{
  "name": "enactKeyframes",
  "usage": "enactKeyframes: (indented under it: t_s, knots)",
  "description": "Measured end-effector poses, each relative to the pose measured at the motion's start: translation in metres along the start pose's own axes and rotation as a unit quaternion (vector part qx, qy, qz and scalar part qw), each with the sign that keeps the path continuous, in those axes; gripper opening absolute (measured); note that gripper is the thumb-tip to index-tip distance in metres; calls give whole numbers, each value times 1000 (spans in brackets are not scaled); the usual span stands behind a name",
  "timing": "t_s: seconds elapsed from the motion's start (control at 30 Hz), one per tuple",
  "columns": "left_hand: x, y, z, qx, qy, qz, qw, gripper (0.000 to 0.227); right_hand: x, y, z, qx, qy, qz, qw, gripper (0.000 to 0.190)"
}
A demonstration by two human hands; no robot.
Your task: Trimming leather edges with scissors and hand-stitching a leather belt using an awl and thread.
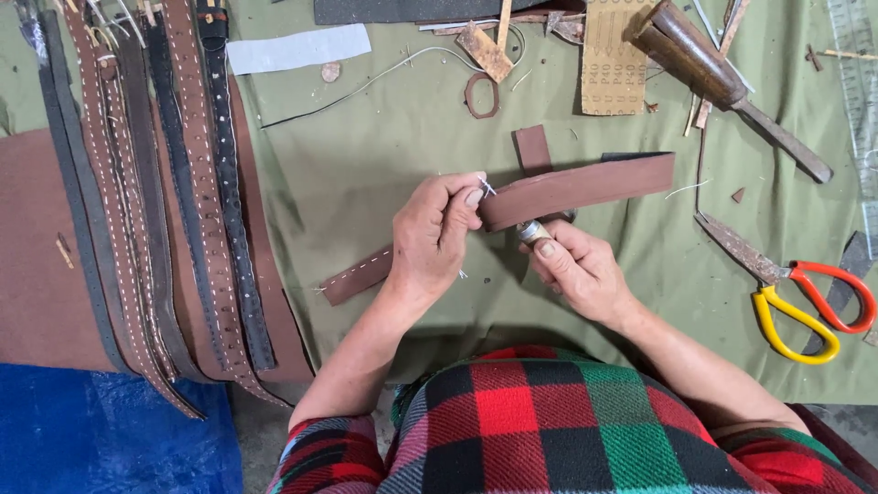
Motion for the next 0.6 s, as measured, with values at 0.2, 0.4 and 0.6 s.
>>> enactKeyframes:
  t_s: [0.2, 0.4, 0.6]
  knots:
    - [-4, 8, 7, -20, -11, 6, 1000, 23, 0, -3, -2, 0, -4, -7, 1000, 38]
    - [-7, 12, 6, 46, 49, 43, 997, 65, -3, -3, -12, 4, 11, -10, 1000, 39]
    - [-8, 18, 25, 72, 84, 37, 993, 43, -1, -4, -10, 34, 20, -17, 999, 38]
Point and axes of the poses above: each hand's wrist, its own x-axis towards the middle knuckle, its own y-axis out of the palm, z = x × y, the point moved 3 cm from there along x, towards the middle knuckle, and after that the axes turned 3 degrees about -x, right-handed, at the moved point
